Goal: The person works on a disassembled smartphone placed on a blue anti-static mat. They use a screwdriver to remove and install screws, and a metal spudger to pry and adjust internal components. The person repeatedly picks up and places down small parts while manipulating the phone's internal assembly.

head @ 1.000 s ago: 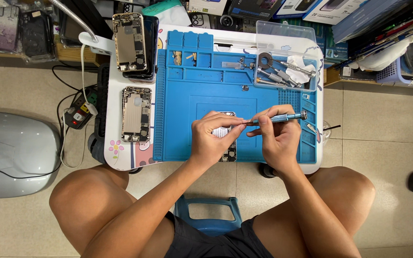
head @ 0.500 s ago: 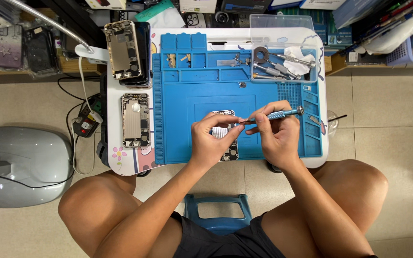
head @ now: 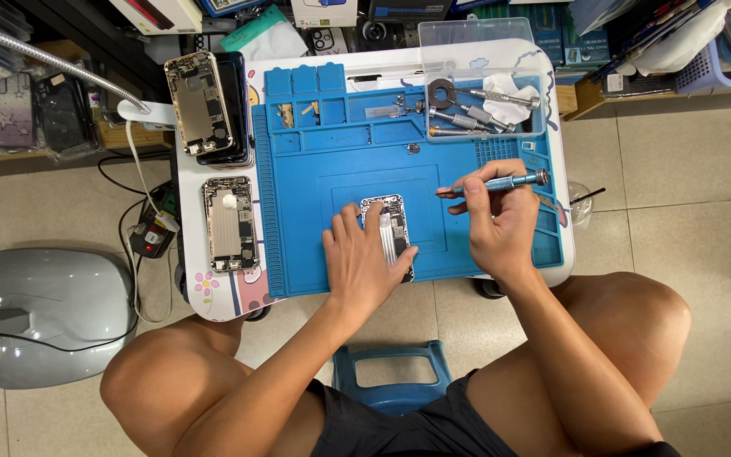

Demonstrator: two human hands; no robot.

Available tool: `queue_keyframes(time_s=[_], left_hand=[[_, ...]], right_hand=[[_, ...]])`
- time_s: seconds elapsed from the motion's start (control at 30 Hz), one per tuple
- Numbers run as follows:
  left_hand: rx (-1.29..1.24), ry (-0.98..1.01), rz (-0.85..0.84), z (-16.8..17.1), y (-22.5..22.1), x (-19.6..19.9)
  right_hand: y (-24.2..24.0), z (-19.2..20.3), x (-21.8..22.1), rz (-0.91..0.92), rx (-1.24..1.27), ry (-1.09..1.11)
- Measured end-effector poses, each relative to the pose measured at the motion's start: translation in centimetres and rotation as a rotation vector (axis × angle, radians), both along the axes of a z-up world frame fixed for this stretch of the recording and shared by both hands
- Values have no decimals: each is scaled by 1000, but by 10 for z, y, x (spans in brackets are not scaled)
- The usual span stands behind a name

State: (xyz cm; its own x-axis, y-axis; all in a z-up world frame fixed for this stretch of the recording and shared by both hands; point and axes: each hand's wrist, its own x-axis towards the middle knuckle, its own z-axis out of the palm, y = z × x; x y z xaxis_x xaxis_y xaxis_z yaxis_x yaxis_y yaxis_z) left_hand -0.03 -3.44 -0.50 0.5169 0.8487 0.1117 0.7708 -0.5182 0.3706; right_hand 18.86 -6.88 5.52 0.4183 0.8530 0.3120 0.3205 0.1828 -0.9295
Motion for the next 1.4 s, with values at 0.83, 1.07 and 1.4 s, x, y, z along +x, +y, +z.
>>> queue_keyframes(time_s=[0.83, 1.07, 1.4], left_hand=[[-72, -52, -334, -6, 24, -21], [85, 4, -341, -10, 20, -15], [85, 5, -339, -14, 20, -14]], right_hand=[[15, -61, -7, 61, -252, -379], [15, -63, -8, 106, -299, -471], [19, -58, -7, 174, -277, -381]])
